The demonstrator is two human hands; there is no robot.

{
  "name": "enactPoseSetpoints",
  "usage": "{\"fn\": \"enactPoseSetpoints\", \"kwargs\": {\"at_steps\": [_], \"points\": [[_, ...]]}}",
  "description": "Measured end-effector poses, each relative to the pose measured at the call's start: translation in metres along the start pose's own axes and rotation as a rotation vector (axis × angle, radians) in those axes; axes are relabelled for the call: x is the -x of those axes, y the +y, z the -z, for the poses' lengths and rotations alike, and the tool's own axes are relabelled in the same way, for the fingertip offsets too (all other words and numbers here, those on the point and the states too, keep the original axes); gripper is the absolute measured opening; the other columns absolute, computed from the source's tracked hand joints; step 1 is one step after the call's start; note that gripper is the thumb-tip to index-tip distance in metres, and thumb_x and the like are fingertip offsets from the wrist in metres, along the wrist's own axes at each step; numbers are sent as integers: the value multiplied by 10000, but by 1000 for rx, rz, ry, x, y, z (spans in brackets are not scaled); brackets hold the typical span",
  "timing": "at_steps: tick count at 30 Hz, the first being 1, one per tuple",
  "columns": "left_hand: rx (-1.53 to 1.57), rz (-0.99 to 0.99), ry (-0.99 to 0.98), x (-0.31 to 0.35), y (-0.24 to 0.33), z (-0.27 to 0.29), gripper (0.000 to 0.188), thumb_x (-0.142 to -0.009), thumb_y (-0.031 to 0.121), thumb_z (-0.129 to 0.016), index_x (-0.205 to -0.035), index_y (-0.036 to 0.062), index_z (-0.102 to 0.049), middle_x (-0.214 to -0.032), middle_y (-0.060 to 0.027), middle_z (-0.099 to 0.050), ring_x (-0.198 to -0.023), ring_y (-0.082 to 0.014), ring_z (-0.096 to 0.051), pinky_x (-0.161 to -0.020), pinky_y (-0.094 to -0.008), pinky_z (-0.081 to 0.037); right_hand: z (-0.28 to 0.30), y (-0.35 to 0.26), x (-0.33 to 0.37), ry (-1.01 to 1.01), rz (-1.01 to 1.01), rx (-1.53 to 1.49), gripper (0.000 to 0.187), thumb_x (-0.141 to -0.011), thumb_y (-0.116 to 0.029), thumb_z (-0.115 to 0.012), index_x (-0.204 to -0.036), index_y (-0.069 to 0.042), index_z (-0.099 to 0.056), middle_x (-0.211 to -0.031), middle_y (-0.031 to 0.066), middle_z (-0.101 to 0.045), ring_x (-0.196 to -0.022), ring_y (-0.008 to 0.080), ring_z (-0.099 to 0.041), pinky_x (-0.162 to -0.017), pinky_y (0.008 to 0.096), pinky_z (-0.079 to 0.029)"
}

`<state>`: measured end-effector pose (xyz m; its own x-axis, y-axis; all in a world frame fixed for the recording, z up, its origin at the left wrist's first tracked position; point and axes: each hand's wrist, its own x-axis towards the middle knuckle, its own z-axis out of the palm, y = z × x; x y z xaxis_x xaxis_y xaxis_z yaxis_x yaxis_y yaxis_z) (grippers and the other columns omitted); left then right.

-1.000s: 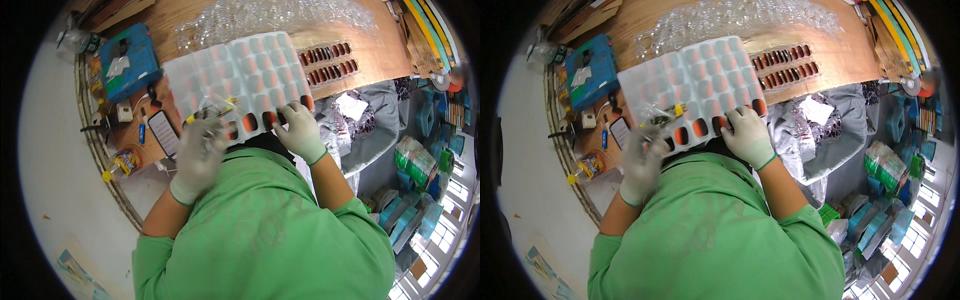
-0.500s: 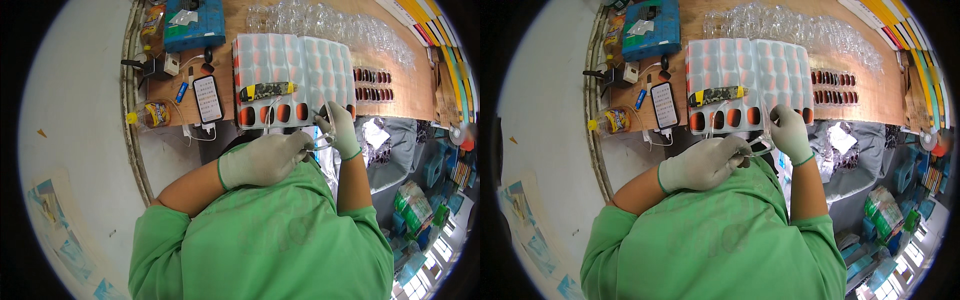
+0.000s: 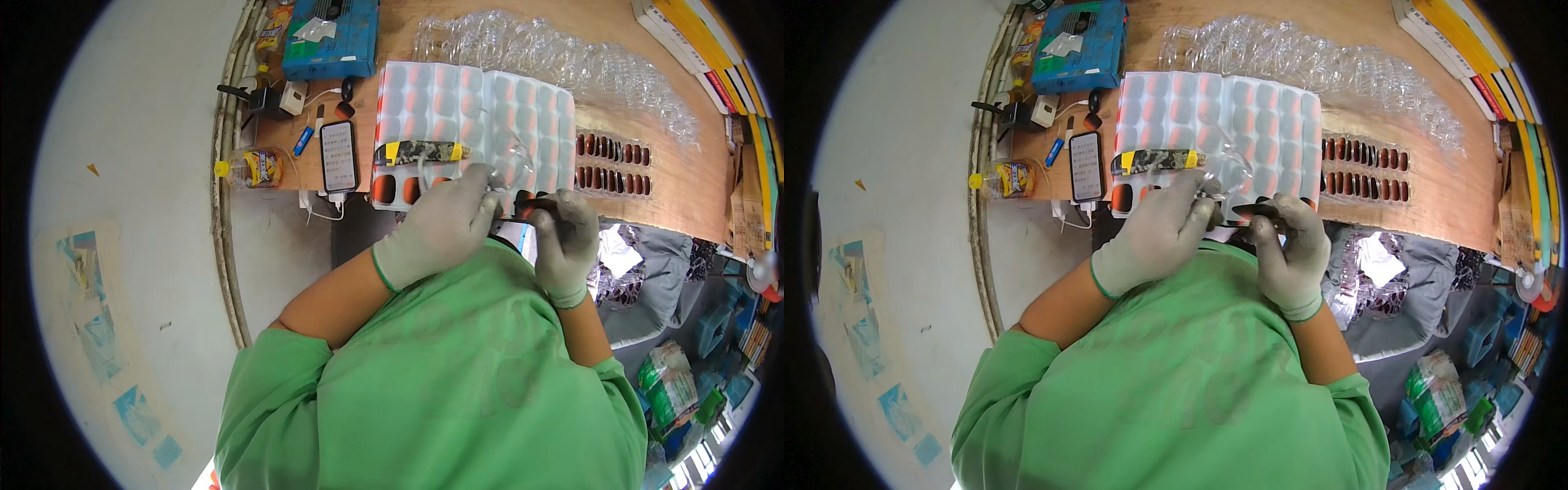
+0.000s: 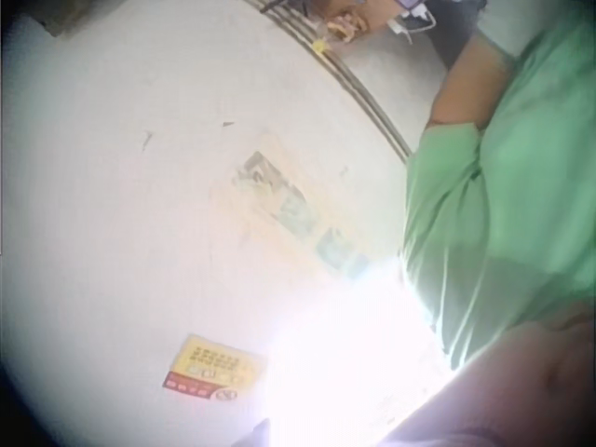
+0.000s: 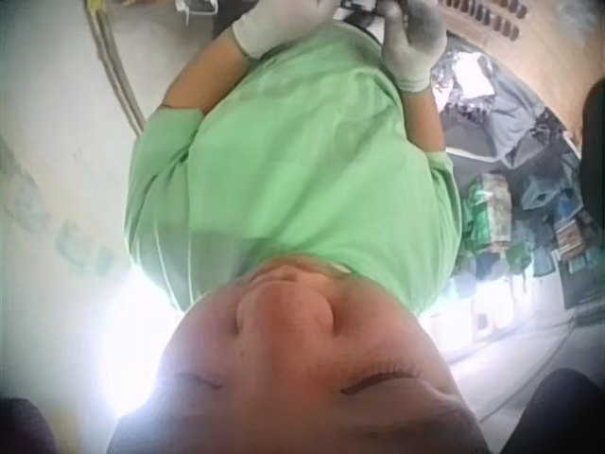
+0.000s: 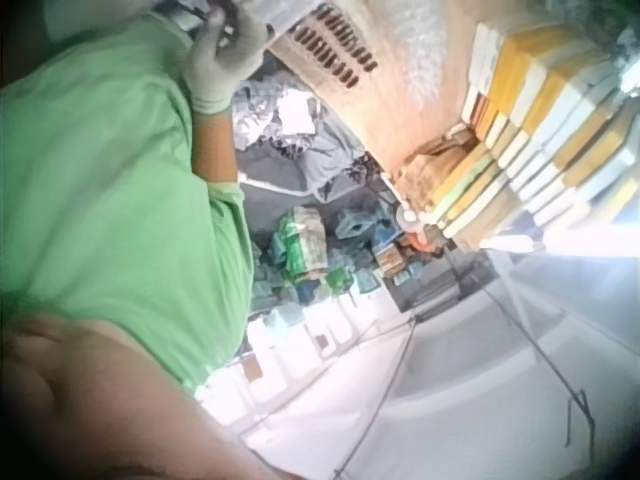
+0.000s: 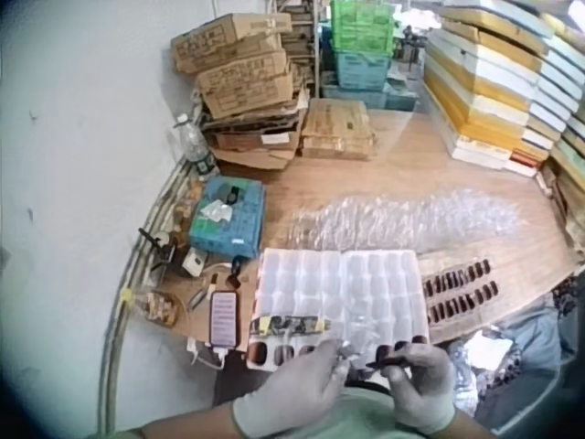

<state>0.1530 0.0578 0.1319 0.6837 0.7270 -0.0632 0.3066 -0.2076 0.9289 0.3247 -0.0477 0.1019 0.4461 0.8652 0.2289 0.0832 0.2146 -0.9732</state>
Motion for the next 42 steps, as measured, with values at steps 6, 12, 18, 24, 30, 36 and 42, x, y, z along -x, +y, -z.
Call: {"fn": "enactPoseSetpoints", "kwargs": {"at_steps": [6,12,18,24,30,36,42], "points": [[-126,12,-87,-3,14,-19,239,-1020,200,-482,-1099,-21,-529,-827,-205,-653,-758,-424,-652,-678,-471,-503,19,-24,-24,-177,28,305,238,-904,15,-678,-1133,12,-613,-990,124,-685,-787,135,-649,-730,266,-527],[2,-70,-79,10,29,-5,229,-1028,190,-477,-1047,-32,-529,-772,-151,-663,-722,-342,-683,-669,-423,-522,11,-42,-35,-168,-342,-114,215,-928,-125,-676,-1042,43,-603,-937,37,-615,-824,96,-574,-816,273,-495],[7,-43,-177,24,30,8,268,-1036,200,-471,-1112,-50,-529,-799,-143,-678,-722,-313,-683,-678,-409,-527,24,-53,-62,-651,-436,15,293,-941,-245,-680,-921,46,-658,-862,4,-575,-775,65,-493,-687,256,-421],[18,-21,-175,34,18,35,263,-1033,205,-474,-1120,-32,-551,-801,-141,-680,-708,-309,-678,-672,-407,-525,-13,-44,-32,-439,-410,-43,218,-947,-165,-661,-966,51,-677,-869,10,-603,-771,65,-508,-687,240,-427],[56,-94,-198,40,-9,46,262,-1020,210,-497,-1119,-27,-547,-781,-134,-672,-697,-305,-677,-658,-397,-519,-40,-49,-13,-290,-448,-7,194,-935,-127,-654,-982,59,-683,-881,34,-632,-812,88,-568,-714,267,-462],[210,-267,-401,37,-21,65,227,-995,157,-525,-1158,1,-552,-760,-119,-655,-679,-306,-670,-622,-401,-502,-36,-78,-4,-398,-427,107,171,-925,-102,-655,-993,52,-687,-889,43,-643,-787,90,-576,-710,264,-467],[-5,-293,-187,43,-29,66,182,-1002,149,-531,-1129,22,-565,-746,-138,-636,-653,-340,-655,-581,-417,-486,-60,-58,4,-224,-462,194,180,-945,-119,-654,-982,53,-689,-859,33,-665,-763,70,-544,-689,240,-453]]}}
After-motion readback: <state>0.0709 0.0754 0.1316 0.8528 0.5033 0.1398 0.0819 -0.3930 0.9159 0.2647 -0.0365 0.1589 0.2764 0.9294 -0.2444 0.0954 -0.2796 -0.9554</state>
